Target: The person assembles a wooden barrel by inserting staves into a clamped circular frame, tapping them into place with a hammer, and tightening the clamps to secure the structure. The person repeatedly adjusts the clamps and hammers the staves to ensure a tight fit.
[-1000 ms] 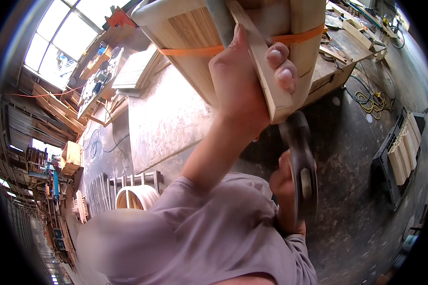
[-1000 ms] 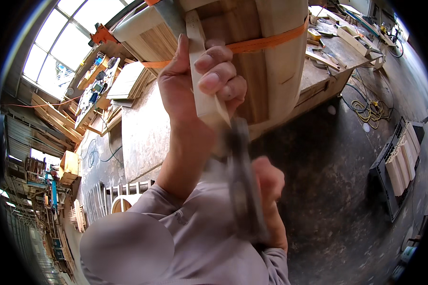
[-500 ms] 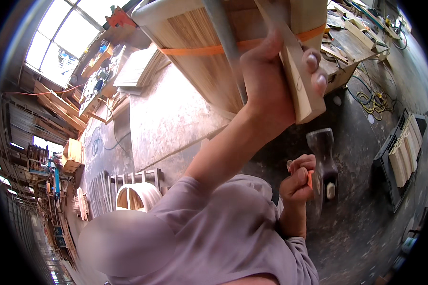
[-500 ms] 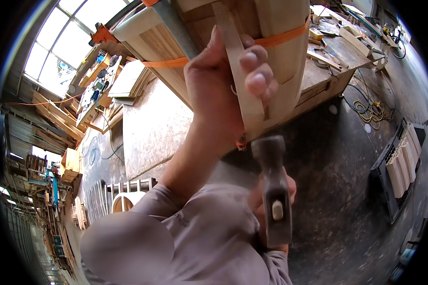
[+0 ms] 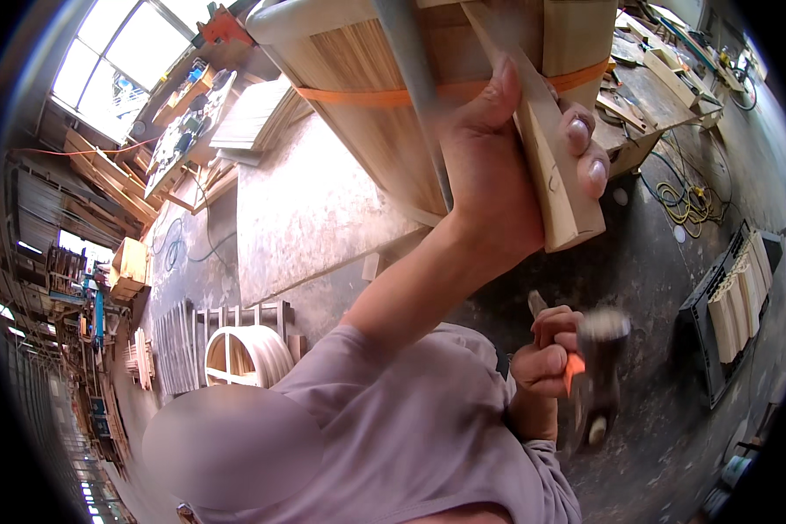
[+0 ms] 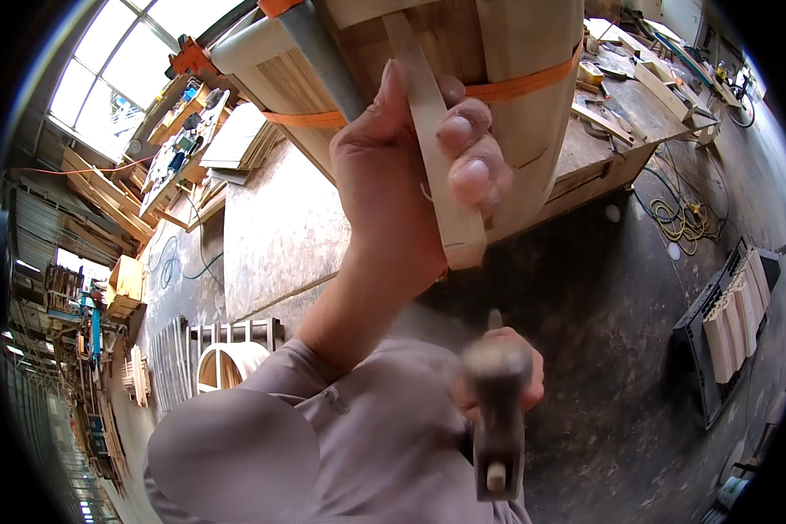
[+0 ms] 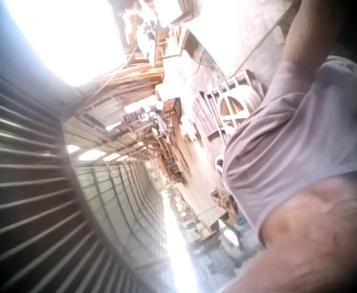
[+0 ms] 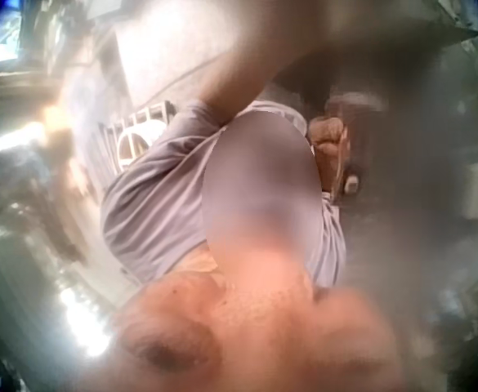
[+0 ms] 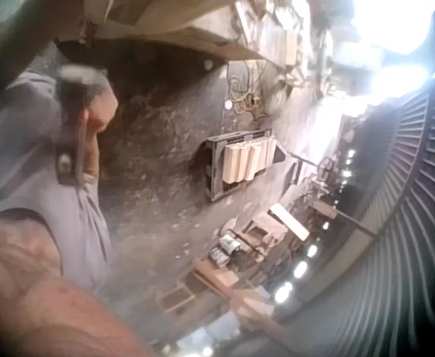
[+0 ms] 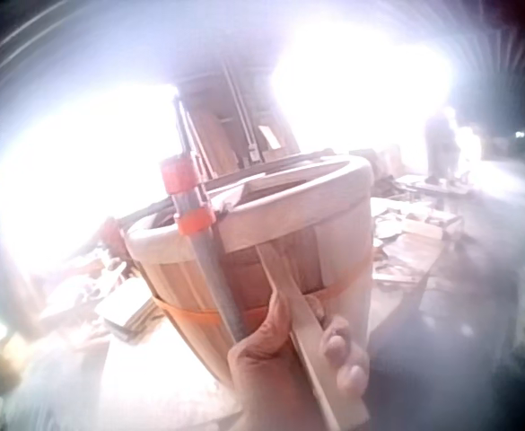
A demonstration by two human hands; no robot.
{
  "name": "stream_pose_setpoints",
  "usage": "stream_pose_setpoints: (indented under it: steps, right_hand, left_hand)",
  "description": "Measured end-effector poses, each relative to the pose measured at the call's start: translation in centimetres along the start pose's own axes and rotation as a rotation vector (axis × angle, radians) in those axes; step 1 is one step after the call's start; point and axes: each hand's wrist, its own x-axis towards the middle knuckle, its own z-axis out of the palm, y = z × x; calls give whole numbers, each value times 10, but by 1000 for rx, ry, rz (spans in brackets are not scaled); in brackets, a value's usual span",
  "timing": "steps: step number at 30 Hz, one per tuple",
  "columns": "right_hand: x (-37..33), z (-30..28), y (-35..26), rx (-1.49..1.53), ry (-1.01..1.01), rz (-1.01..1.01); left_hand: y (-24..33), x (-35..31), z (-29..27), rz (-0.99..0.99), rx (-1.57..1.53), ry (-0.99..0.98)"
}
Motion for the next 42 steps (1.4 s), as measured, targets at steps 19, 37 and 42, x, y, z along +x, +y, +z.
stream_pose_setpoints:
  steps: [19, 37, 42]
  right_hand:
    - [-15, 3, -49, -206, -171, 334]
    - [-15, 150, -62, -578, 175, -88]
    - [-12, 160, -69, -549, 222, -227]
  left_hand:
    - [49, -70, -27, 94, -30, 2]
    - [94, -45, 8, -206, -235, 91]
    - [102, -48, 10, -242, -272, 124]
